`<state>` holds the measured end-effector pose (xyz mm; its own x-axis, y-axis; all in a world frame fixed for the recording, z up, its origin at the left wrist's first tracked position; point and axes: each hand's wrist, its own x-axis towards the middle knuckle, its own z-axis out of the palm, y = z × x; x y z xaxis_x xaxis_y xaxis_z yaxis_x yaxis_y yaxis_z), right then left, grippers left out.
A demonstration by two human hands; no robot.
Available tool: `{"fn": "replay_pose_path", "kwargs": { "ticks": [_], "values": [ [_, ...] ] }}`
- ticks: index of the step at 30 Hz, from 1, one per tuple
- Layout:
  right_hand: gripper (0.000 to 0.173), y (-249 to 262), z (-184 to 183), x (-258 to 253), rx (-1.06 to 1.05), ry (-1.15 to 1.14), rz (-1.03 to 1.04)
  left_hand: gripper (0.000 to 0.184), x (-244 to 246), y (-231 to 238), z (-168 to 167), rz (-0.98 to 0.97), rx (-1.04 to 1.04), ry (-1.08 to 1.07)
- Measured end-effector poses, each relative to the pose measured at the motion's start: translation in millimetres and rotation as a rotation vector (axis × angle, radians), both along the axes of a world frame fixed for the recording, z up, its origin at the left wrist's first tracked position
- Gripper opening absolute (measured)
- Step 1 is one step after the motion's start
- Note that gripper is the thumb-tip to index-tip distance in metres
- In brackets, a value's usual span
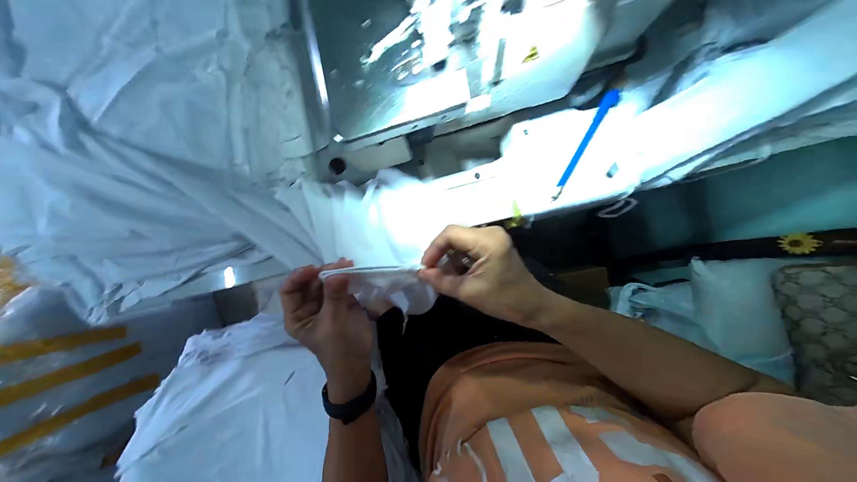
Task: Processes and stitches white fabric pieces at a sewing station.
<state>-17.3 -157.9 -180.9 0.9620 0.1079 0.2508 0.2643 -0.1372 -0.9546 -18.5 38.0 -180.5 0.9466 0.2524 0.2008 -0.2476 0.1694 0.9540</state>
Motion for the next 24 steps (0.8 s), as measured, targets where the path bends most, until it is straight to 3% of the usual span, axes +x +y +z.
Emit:
{"fn": "replay_pose_path", "kwargs": {
  "ticks": [2, 4, 7, 9, 14, 16, 18, 21, 24],
  "values": [
    [0.014, -24.1, 5.0, 2.9, -0.257, -0.022, -0.045, 0.022, 12.7, -13.1, 1.2, -0.031, -0.022, -0.006],
    [0.024, -57.0, 10.7, 7.5, -0.585, -0.017, -0.244, 0.027, 24.0, -23.6, 2.9, -0.124, 0.146, -0.068],
    [0.051, -93.6, 22.5, 20.6, -1.004, 0.365, -0.469, 0.034, 35.6, -45.4, 0.0, -0.289, 0.475, -0.143],
    [0.062, -101.0, 27.6, 33.6, -1.095, 0.656, -0.455, 0.041, 43.7, -62.9, -8.0, -0.36, 0.567, -0.132],
    [0.048, -114.3, 18.7, 40.7, -0.852, 0.771, -0.431, 0.048, 57.7, -81.4, -30.6, -0.405, 0.678, 0.017],
    [0.034, -119.5, 12.2, 31.4, -0.634, 0.755, -0.439, 0.046, 58.3, -82.5, -31.0, -0.403, 0.678, 0.032],
    [0.019, -112.6, 4.2, 13.6, -0.279, 0.695, -0.412, 0.042, 57.7, -84.1, -32.5, -0.391, 0.679, 0.014],
    [0.007, -74.2, -12.2, 3.1, 0.177, 0.367, -0.399, 0.033, 56.5, -87.8, -35.9, -0.358, 0.722, -0.035],
    [0.009, -45.1, -34.9, 15.3, 0.302, 0.03, -0.45, 0.029, 54.8, -88.6, -37.2, -0.344, 0.761, -0.053]
  ]
}}
